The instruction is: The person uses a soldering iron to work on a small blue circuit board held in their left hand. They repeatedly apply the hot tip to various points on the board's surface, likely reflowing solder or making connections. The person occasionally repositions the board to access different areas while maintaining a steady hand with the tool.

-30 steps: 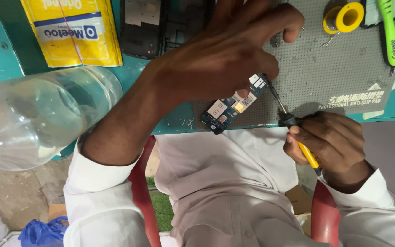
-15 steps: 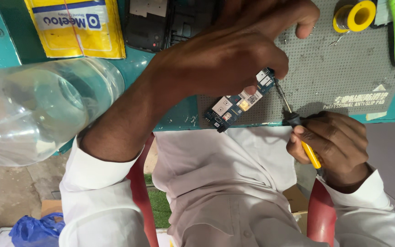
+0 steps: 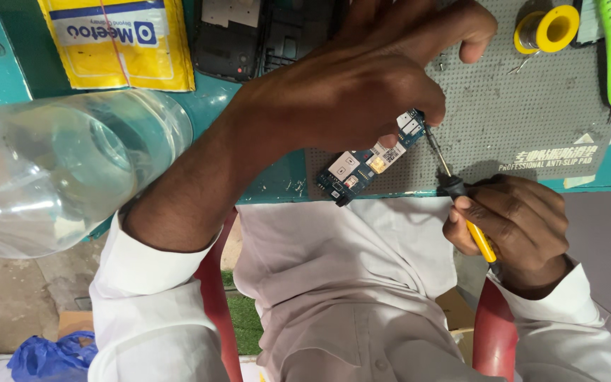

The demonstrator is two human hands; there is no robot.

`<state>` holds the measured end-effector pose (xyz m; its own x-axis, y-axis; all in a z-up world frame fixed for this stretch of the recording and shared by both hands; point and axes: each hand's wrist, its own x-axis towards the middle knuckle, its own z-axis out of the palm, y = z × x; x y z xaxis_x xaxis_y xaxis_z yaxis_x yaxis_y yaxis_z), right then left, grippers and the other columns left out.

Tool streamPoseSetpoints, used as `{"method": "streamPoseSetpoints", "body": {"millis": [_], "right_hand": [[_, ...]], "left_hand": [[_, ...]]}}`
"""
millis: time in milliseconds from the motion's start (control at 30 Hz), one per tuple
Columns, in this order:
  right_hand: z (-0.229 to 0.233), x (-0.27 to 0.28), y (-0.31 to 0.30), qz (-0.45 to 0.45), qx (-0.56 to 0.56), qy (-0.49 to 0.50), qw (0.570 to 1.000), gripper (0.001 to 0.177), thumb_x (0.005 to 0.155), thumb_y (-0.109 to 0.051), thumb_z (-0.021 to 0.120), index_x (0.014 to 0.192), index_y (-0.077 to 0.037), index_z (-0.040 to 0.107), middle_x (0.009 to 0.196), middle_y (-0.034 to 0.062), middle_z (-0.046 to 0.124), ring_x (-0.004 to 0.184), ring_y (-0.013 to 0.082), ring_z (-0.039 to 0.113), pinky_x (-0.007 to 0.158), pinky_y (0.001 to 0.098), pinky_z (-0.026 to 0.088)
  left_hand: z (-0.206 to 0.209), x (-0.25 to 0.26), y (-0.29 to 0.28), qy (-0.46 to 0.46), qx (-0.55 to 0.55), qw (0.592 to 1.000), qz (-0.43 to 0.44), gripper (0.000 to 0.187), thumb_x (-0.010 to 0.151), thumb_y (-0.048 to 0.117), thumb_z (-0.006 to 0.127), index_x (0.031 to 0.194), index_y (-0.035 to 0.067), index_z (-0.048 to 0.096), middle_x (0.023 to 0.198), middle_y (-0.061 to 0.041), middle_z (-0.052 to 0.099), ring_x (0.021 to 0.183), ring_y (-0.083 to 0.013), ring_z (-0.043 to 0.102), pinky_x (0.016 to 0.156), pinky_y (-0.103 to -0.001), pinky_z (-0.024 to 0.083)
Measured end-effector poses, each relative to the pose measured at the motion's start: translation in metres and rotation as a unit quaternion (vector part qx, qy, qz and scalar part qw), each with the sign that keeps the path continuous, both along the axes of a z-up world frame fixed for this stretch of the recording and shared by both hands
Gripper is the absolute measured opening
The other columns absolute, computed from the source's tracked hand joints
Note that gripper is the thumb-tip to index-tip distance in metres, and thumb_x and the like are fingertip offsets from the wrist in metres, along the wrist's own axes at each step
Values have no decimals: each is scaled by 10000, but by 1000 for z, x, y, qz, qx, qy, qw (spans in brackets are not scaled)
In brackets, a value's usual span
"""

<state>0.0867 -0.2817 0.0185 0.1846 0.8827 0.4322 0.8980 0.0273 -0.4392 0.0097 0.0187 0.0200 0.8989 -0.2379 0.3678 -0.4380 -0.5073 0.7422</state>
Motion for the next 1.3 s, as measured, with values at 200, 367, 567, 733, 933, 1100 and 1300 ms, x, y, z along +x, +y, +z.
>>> {"method": "streamPoseSetpoints", "body": {"millis": [200, 367, 567, 733, 933, 1100, 1300], "right_hand": [[-4, 0, -4, 6, 4, 9, 1000, 213, 836, -14, 775, 1021, 15, 674, 831, 121, 642, 641, 253, 636, 596, 379, 550], [0, -1, -1, 0, -3, 0, 1000, 198, 828, 22, 795, 981, 12, 669, 792, 119, 639, 602, 252, 632, 571, 386, 545], [3, -2, -1, -8, -18, -5, 1000, 210, 802, -7, 776, 983, 3, 671, 808, 114, 646, 623, 255, 640, 601, 391, 557], [1, -2, -2, -7, -11, -5, 1000, 209, 823, 18, 796, 990, 0, 671, 813, 110, 644, 623, 245, 635, 604, 384, 557], [2, -1, 0, -3, -6, -1, 1000, 221, 805, 17, 787, 990, 4, 666, 808, 115, 645, 617, 254, 640, 600, 395, 566], [4, -1, 1, 0, -10, 0, 1000, 243, 819, 4, 790, 1027, -9, 665, 849, 107, 647, 652, 257, 646, 628, 395, 564], [5, -2, 1, -1, -6, -7, 1000, 250, 813, 31, 791, 1025, -8, 664, 844, 106, 636, 643, 269, 641, 621, 397, 563]], "left_hand": [[1, 0, -1, 5, -1, 1000, 0, 281, 628, 38, 884, 880, 58, 762, 1402, -38, 474, 1406, -247, 387, 1119, -480, 293], [0, -1, -1, 6, 0, 1000, 1, 245, 639, 22, 889, 842, 52, 753, 1426, -33, 467, 1418, -256, 380, 1123, -476, 305], [-4, -1, -2, -2, -3, 1000, 4, 258, 617, 18, 893, 834, 54, 759, 1427, -32, 470, 1422, -257, 381, 1132, -480, 307], [-5, -2, 0, -21, 5, 1000, 4, 263, 628, 72, 900, 848, 49, 759, 1410, -38, 478, 1417, -241, 390, 1144, -483, 296], [-2, -5, 0, -23, 23, 999, 15, 258, 650, 84, 886, 881, 62, 772, 1383, -35, 477, 1402, -221, 389, 1152, -465, 286], [2, -3, 0, -9, 25, 1000, 8, 257, 643, 132, 889, 873, 76, 790, 1412, -42, 475, 1418, -248, 388, 1156, -513, 276], [5, -2, 1, -35, 83, 996, 20, 281, 635, 240, 884, 884, 126, 822, 1453, -52, 470, 1423, -278, 385, 1133, -564, 308]]}}
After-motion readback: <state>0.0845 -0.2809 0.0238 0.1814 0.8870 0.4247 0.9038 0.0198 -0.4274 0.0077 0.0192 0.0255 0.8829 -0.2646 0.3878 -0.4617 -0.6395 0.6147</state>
